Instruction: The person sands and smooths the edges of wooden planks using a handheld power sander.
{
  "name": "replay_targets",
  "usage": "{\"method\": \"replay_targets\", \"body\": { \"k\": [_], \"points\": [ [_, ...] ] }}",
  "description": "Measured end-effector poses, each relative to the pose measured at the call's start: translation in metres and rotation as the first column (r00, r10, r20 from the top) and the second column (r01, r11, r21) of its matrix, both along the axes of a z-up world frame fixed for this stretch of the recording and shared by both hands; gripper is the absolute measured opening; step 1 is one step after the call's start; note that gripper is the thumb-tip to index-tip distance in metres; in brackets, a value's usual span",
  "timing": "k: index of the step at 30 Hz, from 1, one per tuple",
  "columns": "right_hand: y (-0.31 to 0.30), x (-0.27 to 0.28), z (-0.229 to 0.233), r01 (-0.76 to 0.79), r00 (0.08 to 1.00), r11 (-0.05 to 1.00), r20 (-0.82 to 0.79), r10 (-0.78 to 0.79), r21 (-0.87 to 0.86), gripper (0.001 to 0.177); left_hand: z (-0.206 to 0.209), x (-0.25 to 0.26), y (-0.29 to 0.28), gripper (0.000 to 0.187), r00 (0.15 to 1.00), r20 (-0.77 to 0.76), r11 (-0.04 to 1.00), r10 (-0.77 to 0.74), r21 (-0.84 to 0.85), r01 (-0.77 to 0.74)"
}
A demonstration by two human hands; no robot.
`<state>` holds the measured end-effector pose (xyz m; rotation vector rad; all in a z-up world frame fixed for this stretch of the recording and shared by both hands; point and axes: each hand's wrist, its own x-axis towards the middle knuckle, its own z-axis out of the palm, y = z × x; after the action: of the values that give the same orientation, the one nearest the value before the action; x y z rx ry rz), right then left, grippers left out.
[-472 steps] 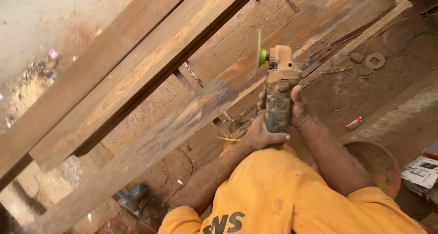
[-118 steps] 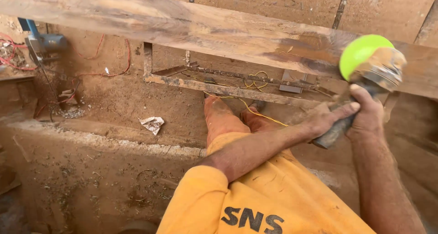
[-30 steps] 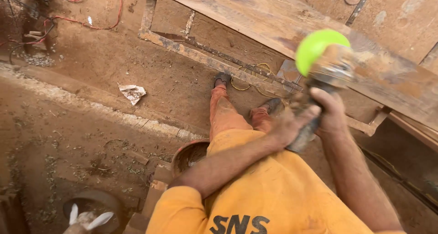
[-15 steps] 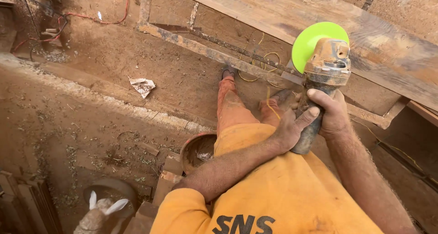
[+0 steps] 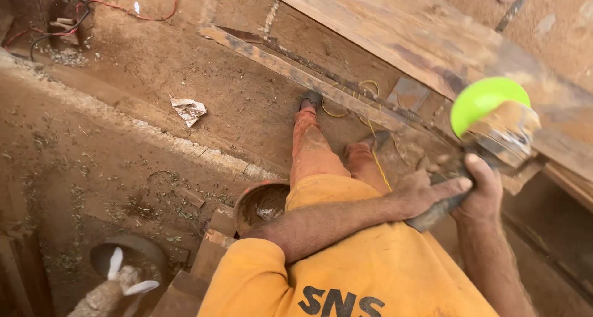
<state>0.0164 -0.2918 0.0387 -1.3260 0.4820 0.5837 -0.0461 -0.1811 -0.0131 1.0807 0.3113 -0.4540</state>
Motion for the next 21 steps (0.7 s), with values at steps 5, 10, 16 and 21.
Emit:
{"method": "replay_targets", "body": {
  "k": [5,10,16,21],
  "points": [
    [0.069,0.019,0.01,-0.036,0.999,0.999,0.02,0.037,-0.038,0.054,-0.011,0.004,0.046,0.07,0.999,-0.044,0.999,0.006,-0.051,-0.008],
    [0.235,0.066,-0.001,-0.547,0.822,0.823,0.089,0.563,-0.155,0.066,-0.016,0.0,0.176,0.069,0.892,-0.112,0.873,0.439,-0.184,-0.453],
    [0.325,0.09,-0.021,-0.735,0.653,0.649,0.053,0.755,-0.195,0.088,0.003,0.014,0.264,0.081,0.834,-0.282,0.814,0.474,-0.22,-0.537],
    [0.229,0.066,-0.002,-0.607,0.788,0.789,0.061,0.613,-0.098,0.077,-0.004,0.0,0.175,0.076,0.851,-0.229,0.822,0.472,-0.233,-0.519]
  ]
}}
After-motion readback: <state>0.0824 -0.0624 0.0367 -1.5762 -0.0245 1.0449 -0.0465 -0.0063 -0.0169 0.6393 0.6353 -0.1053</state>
